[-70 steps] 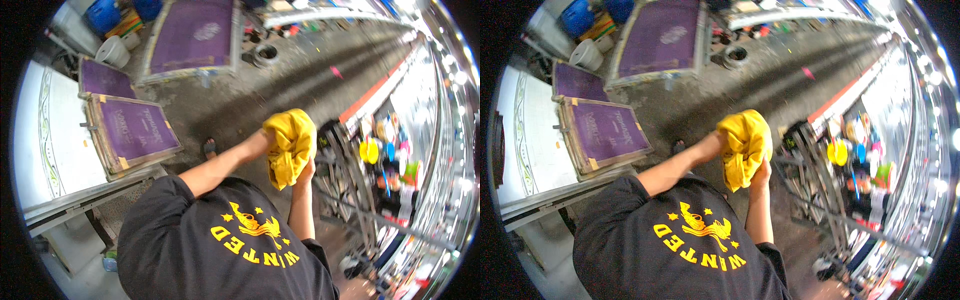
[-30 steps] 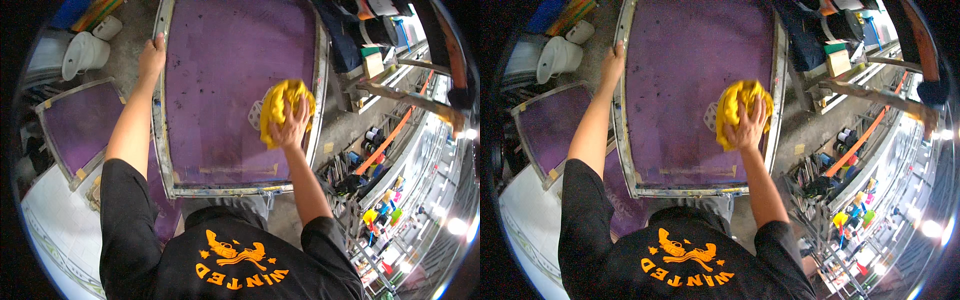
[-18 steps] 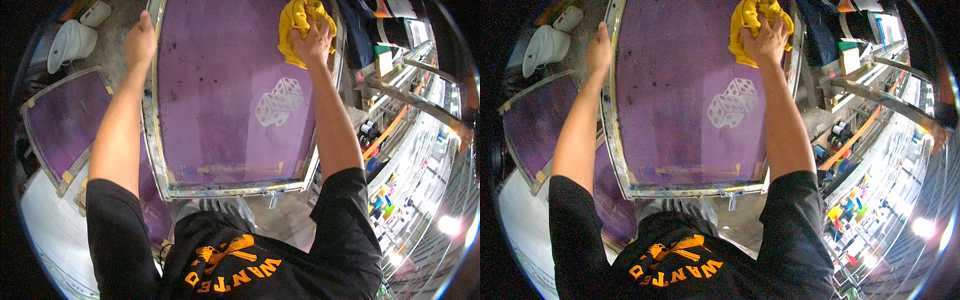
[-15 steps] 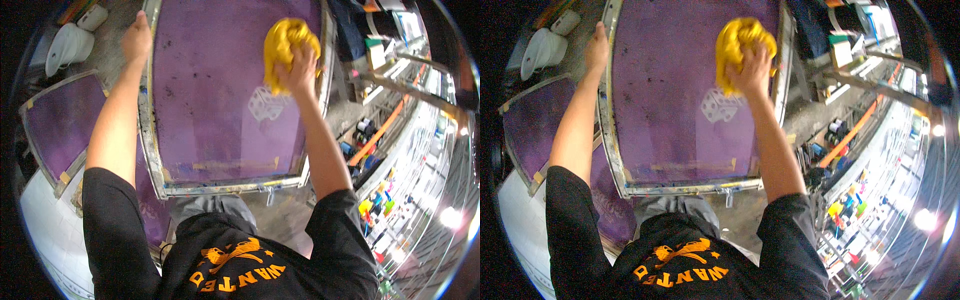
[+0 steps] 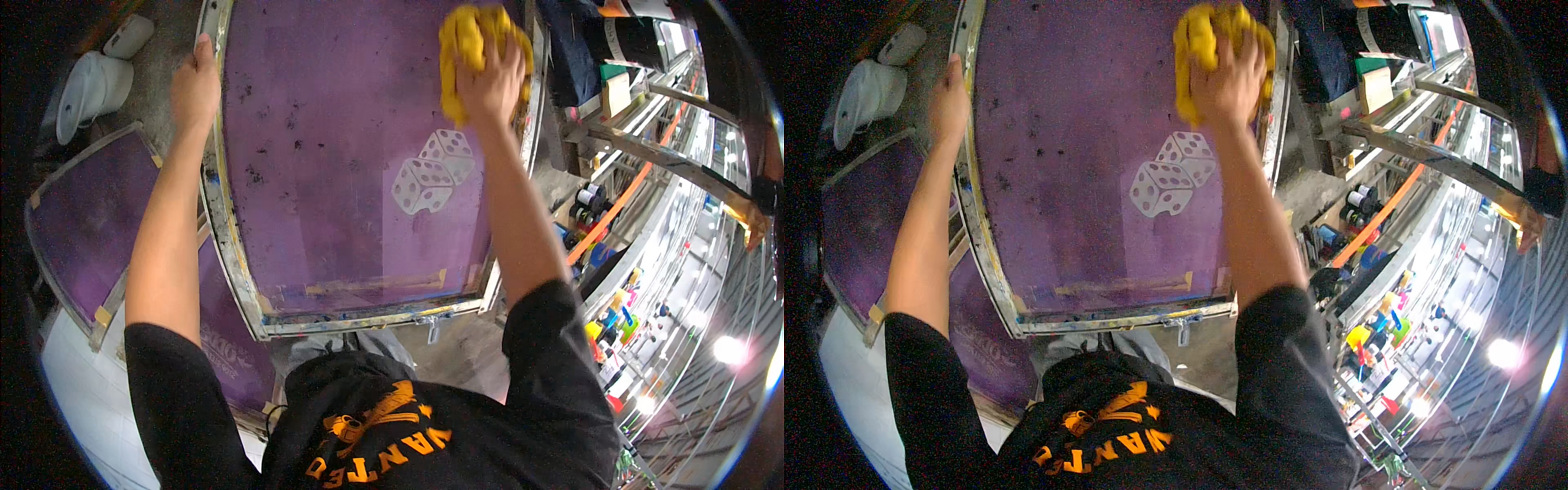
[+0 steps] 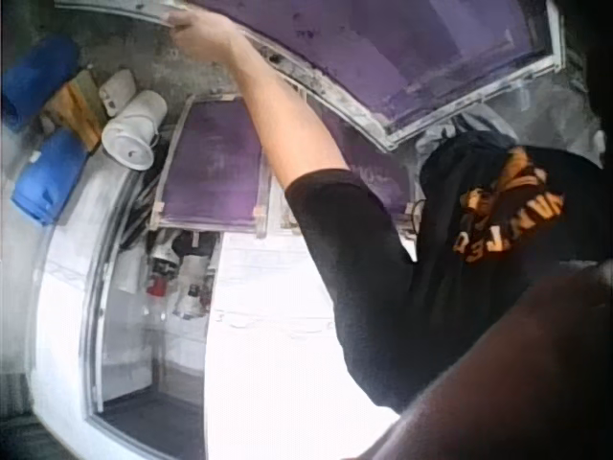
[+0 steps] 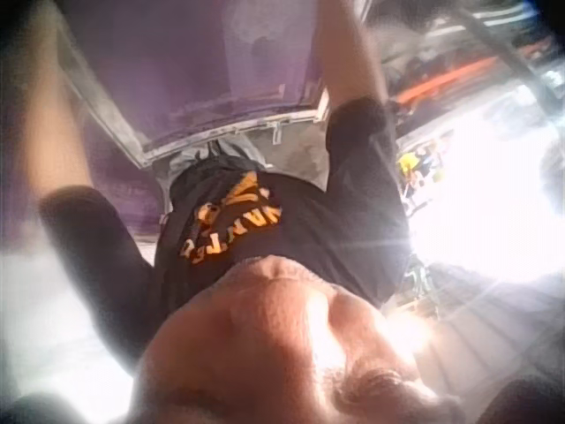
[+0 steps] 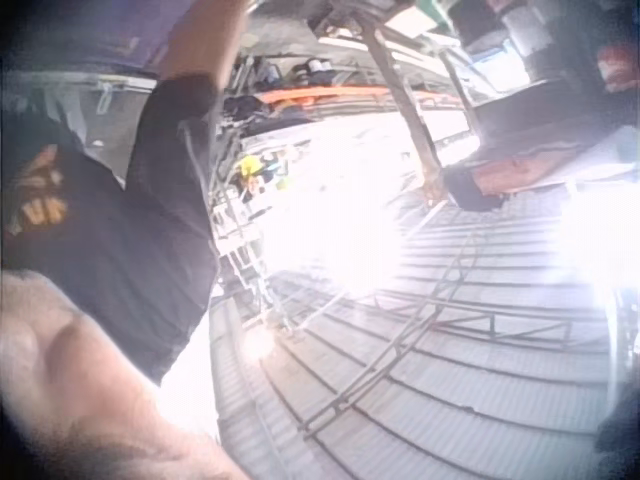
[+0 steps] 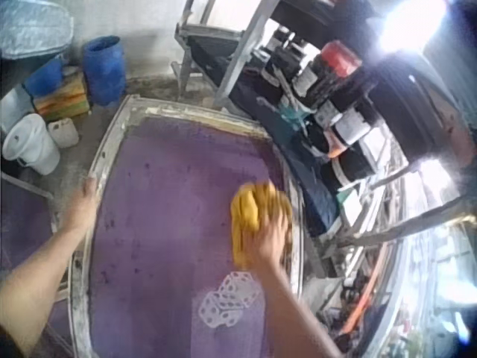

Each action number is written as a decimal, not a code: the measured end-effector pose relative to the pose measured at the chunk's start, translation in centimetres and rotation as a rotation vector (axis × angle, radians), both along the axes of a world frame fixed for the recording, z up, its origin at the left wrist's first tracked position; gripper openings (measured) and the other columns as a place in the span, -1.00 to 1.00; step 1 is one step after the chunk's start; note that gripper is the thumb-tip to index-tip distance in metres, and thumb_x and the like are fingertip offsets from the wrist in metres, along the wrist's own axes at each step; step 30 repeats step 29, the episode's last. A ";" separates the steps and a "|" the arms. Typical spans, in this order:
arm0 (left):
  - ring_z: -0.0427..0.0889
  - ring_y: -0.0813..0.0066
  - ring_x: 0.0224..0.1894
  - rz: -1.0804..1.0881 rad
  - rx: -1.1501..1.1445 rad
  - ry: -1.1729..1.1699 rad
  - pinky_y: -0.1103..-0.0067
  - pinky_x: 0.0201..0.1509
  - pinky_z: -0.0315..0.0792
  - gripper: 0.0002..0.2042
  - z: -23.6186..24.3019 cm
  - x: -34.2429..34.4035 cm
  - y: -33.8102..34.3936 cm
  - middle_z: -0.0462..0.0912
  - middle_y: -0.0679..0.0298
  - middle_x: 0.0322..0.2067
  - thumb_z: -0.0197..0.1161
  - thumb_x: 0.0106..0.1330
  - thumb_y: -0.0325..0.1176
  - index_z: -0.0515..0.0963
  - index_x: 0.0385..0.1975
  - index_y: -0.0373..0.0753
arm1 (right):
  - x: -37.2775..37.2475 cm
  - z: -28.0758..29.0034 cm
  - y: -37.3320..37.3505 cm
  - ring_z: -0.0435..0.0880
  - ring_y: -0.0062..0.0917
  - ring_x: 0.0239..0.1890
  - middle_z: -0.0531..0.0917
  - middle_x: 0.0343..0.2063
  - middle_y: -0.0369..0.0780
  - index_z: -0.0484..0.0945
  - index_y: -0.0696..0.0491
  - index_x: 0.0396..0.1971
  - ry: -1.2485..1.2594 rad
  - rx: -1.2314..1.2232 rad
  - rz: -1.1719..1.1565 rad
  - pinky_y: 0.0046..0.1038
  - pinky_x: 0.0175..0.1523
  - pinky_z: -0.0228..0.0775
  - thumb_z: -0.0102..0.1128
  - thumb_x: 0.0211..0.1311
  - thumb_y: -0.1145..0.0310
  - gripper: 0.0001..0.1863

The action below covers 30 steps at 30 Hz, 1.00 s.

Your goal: The person aligns a purple screen printing frame over a white t-shirt, uses a squeegee to pull ink across the mesh, and lifts the frame to reveal the printed design. The person repeats this process on multiple shirts and later cleans the screen with a spray bottle and cloth.

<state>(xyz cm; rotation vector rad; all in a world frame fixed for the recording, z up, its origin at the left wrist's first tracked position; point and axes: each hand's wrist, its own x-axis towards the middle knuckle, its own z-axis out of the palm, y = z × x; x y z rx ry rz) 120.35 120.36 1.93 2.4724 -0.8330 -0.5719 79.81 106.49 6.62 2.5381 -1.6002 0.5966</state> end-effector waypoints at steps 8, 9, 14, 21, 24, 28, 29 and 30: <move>0.57 -0.25 0.17 0.022 -0.048 -0.091 0.05 0.24 0.40 -0.20 0.2 0.7 -0.1 0.66 -0.15 0.05 -0.33 0.48 0.36 0.65 0.06 -0.25 | -7.3 -0.7 10.2 0.19 0.06 0.45 0.32 0.35 0.08 0.40 0.04 0.34 0.152 0.258 0.037 0.15 0.50 0.03 0.36 0.19 0.04 -0.26; 0.58 -0.25 0.16 0.023 -0.038 -0.091 0.04 0.22 0.41 -0.20 -1.1 1.9 0.0 0.66 -0.15 0.05 -0.33 0.48 0.36 0.65 0.06 -0.25 | -9.6 0.2 16.4 0.16 0.09 0.46 0.31 0.36 0.12 0.35 0.01 0.37 0.234 0.379 0.035 0.19 0.52 -0.05 0.36 0.13 0.08 -0.20; 0.60 -0.24 0.12 0.036 -0.018 -0.119 0.04 0.17 0.44 -0.21 -1.0 0.6 -0.6 0.67 -0.15 0.03 -0.29 0.46 0.36 0.66 0.05 -0.26 | -12.1 1.5 33.0 0.31 0.14 0.31 0.27 0.28 0.11 0.51 -0.09 0.28 0.276 0.430 -0.278 0.16 0.32 0.25 0.32 0.13 0.16 -0.35; 0.52 -0.24 0.24 -0.032 -0.043 -0.067 0.10 0.31 0.36 -0.20 -0.9 0.7 -1.1 0.61 -0.23 0.11 -0.25 0.45 0.34 0.65 0.08 -0.31 | 0.0 0.9 5.5 0.35 0.03 0.31 0.35 0.24 0.10 0.47 0.00 0.28 0.268 0.195 -0.454 0.07 0.30 0.33 0.10 0.34 0.16 -0.47; 0.51 -0.30 0.23 -0.017 0.015 -0.174 0.11 0.32 0.35 -0.10 -0.5 1.5 -0.3 0.59 -0.25 0.11 -0.31 0.42 0.46 0.62 0.10 -0.34 | -0.5 2.0 4.6 0.38 0.01 0.31 0.39 0.23 0.08 0.49 0.00 0.24 0.230 0.240 -0.325 0.07 0.28 0.33 0.04 0.36 0.15 -0.50; 0.52 -0.28 0.22 -0.005 0.005 -0.158 0.11 0.32 0.35 -0.08 -1.4 2.7 -0.7 0.61 -0.27 0.08 -0.31 0.40 0.47 0.63 0.07 -0.37 | -7.5 0.9 18.9 0.37 0.02 0.35 0.28 0.36 0.08 0.39 -0.01 0.37 0.347 0.195 -0.213 0.11 0.32 0.35 -0.01 0.44 0.11 -0.44; 0.52 -0.27 0.23 -0.015 -0.040 -0.149 0.11 0.32 0.35 -0.07 -1.8 2.5 -0.8 0.61 -0.28 0.08 -0.31 0.40 0.47 0.64 0.07 -0.37 | -7.7 1.4 18.6 0.37 0.02 0.35 0.28 0.36 0.08 0.39 -0.01 0.37 0.350 0.183 -0.221 0.11 0.32 0.35 -0.01 0.44 0.11 -0.44; 0.52 -0.27 0.23 -0.015 -0.040 -0.149 0.11 0.32 0.35 -0.07 -1.8 2.5 -0.8 0.61 -0.28 0.08 -0.31 0.40 0.47 0.64 0.07 -0.37 | -7.7 1.4 18.6 0.37 0.02 0.35 0.28 0.36 0.08 0.39 -0.01 0.37 0.350 0.183 -0.221 0.11 0.32 0.35 -0.01 0.44 0.11 -0.44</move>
